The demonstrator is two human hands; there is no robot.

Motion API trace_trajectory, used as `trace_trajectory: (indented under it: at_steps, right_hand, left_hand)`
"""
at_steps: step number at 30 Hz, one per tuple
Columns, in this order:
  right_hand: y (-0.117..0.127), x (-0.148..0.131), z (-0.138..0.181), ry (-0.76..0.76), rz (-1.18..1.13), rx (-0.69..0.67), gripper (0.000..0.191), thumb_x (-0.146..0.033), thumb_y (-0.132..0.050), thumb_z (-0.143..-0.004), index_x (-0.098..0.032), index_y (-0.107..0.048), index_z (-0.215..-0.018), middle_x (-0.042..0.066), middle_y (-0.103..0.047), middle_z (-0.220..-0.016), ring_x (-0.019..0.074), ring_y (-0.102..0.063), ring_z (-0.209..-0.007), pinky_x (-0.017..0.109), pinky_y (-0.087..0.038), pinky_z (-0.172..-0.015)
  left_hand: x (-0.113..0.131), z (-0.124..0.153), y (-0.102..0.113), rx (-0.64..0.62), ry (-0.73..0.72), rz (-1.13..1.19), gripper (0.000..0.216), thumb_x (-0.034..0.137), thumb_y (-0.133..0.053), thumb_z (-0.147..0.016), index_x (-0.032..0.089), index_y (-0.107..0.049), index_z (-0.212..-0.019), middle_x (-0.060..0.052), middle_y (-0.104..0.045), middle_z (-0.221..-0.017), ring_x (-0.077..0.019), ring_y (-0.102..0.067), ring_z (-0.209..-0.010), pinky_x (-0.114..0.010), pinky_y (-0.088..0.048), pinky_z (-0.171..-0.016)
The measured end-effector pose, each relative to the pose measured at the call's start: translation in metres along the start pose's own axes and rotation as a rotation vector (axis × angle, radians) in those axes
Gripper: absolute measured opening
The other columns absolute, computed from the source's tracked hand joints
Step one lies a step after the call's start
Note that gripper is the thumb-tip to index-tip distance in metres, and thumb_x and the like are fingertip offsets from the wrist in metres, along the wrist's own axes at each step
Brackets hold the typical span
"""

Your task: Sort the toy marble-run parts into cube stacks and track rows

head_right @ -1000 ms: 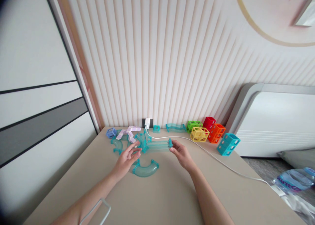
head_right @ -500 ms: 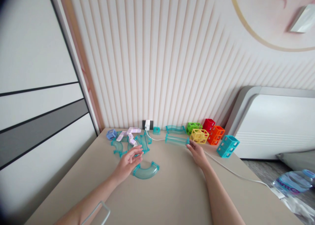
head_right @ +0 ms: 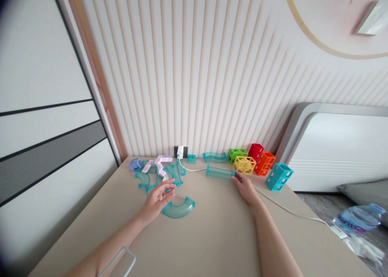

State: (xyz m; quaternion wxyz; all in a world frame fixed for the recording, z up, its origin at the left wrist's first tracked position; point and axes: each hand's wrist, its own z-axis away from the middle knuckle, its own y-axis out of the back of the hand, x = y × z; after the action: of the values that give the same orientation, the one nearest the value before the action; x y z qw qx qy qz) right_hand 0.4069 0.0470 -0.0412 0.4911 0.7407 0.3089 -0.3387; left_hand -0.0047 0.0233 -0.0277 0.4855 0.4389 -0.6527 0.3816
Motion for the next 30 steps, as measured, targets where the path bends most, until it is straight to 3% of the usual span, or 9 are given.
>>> trace_trajectory:
  at_steps: [8, 30]
  right_hand:
    - [0.006, 0.011, -0.001, -0.011, 0.103, -0.022, 0.054, -0.064, -0.063, -0.075, -0.015, -0.07, -0.097, 0.012, -0.074, -0.088, 0.0319, -0.067, -0.084, 0.042, -0.052, -0.082]
    - [0.004, 0.002, 0.0, 0.023, 0.218, -0.089, 0.037, -0.055, -0.058, -0.08, -0.019, -0.064, -0.084, 0.006, -0.07, -0.079, 0.0259, -0.062, -0.075, 0.035, -0.048, -0.072]
  left_hand:
    - [0.0, 0.001, 0.0, -0.024, -0.019, -0.032, 0.028, 0.042, -0.072, -0.082, 0.02, -0.071, -0.099, -0.013, -0.058, -0.136, -0.0287, -0.059, -0.122, -0.044, -0.049, -0.105]
    - [-0.008, 0.002, 0.002, -0.073, -0.02, -0.046, 0.027, 0.04, -0.071, -0.084, 0.019, -0.069, -0.102, -0.012, -0.058, -0.134, -0.0275, -0.058, -0.123, -0.044, -0.047, -0.107]
